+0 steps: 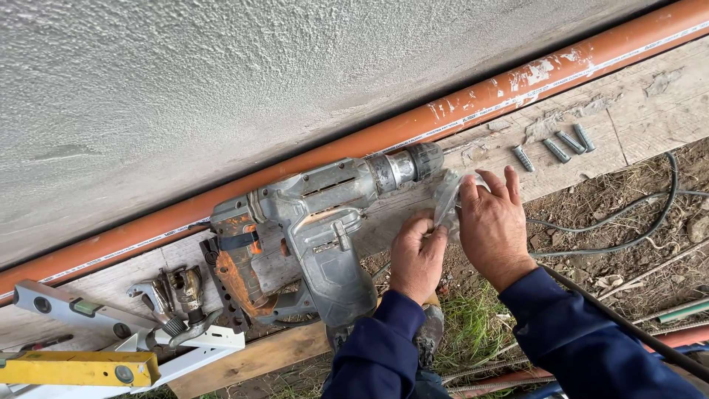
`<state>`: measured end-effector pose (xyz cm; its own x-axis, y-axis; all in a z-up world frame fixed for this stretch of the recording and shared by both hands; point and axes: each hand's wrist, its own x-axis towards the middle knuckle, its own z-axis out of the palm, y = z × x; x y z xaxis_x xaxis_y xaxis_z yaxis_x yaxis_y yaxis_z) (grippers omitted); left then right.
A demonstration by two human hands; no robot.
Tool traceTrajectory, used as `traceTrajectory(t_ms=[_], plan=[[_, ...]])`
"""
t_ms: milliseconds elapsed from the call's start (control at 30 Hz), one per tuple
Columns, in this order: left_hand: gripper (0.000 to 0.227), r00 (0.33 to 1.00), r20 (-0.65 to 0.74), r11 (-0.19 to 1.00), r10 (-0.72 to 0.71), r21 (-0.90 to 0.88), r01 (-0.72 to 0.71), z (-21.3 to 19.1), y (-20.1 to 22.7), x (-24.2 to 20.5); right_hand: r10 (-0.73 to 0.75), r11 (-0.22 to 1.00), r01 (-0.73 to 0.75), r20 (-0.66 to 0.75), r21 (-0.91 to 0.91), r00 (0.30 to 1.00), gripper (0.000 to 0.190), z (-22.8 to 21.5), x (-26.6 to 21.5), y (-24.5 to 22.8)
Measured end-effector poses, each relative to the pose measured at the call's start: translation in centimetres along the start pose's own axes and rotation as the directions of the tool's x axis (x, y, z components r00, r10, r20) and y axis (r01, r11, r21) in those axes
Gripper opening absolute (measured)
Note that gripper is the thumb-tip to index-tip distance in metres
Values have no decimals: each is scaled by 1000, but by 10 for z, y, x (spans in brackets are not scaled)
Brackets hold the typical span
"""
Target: The person takes wall anchors out of a plastic bag, rummages through a green crate of tools and hardware, then works on an air conditioner outdoor unit lying on the ground, unfastening and removing its side cover panel by hand and adjusting the unit's base and feet.
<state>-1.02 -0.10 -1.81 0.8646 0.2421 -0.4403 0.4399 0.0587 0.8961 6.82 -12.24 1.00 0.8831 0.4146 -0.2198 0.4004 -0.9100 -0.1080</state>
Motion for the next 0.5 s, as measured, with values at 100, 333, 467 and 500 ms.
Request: traceTrajectory(t_ms=[100, 333, 467, 500], plan=[[14, 998, 41, 998, -38, -51, 40, -2, -5, 7, -11, 1000, 10, -11, -21, 1000, 53, 0, 0, 1], [22, 989, 145, 930, 1, -365, 53, 0, -60, 27, -30, 998, 33, 59, -44, 998, 48, 4, 1, 7], [26, 983, 182, 909, 0, -409, 76, 3, -50, 34, -185, 979, 186, 16, -78, 983, 52, 22, -4, 19], [30, 984, 179, 917, 0, -392, 72, 6, -51, 37, -191, 980, 191, 7, -57, 982, 57, 19, -3, 16]])
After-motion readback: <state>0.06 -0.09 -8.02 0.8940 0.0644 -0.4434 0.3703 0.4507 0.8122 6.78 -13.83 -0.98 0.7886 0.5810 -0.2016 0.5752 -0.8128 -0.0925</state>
